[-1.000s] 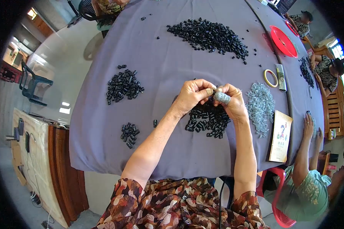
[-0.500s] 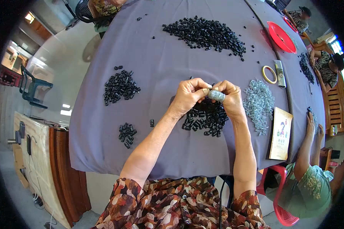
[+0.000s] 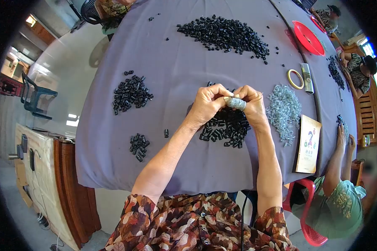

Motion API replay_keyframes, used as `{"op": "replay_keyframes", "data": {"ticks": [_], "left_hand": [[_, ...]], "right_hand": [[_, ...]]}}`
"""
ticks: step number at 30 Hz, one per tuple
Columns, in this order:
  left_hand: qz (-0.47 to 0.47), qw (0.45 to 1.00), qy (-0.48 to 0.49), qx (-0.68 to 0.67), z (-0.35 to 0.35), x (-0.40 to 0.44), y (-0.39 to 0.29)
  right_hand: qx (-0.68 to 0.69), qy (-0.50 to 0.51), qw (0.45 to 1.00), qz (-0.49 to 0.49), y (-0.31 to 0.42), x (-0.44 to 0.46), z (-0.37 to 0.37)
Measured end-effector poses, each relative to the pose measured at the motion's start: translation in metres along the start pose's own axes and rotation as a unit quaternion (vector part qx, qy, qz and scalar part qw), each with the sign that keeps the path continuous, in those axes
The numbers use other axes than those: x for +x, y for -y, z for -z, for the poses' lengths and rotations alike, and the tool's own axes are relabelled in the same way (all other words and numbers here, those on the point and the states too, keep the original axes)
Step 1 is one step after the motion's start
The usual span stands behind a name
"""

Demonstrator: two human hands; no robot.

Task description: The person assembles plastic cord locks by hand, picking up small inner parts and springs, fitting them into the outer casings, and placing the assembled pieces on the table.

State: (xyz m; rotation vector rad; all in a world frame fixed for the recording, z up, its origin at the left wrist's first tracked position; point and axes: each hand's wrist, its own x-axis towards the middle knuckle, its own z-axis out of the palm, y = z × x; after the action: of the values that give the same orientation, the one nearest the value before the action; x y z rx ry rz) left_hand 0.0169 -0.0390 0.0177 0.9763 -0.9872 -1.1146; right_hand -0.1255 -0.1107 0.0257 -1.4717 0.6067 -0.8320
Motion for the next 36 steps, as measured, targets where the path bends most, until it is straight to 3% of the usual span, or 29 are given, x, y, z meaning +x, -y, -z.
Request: {"op": "replay_keyframes", "data": {"ticks": [3, 9, 15, 27, 36], "left_hand": [[0.011, 0.999, 0.013, -0.048, 0.002, 0.001, 0.005], [0.030, 0.995, 0.020, -0.090, 0.003, 0.003, 0.003], [0.044, 0.995, 0.022, -0.082, 0.011, 0.005, -0.004], [0.071, 0.989, -0.003, -0.130, 0.006, 0.006, -0.002], [0.052, 0.995, 0.004, -0.085, 0.014, 0.006, -0.002]], "right_hand": [[0.057, 0.004, 0.998, -0.020, 0.001, 0.000, -0.001], [0.028, 0.017, 0.998, -0.046, 0.010, 0.001, -0.002], [-0.086, 0.084, 0.991, -0.060, 0.018, -0.003, -0.006], [-0.247, -0.006, 0.968, 0.040, 0.013, -0.004, -0.013], [-0.283, 0.022, 0.949, 0.138, 0.019, -0.006, -0.021]]}}
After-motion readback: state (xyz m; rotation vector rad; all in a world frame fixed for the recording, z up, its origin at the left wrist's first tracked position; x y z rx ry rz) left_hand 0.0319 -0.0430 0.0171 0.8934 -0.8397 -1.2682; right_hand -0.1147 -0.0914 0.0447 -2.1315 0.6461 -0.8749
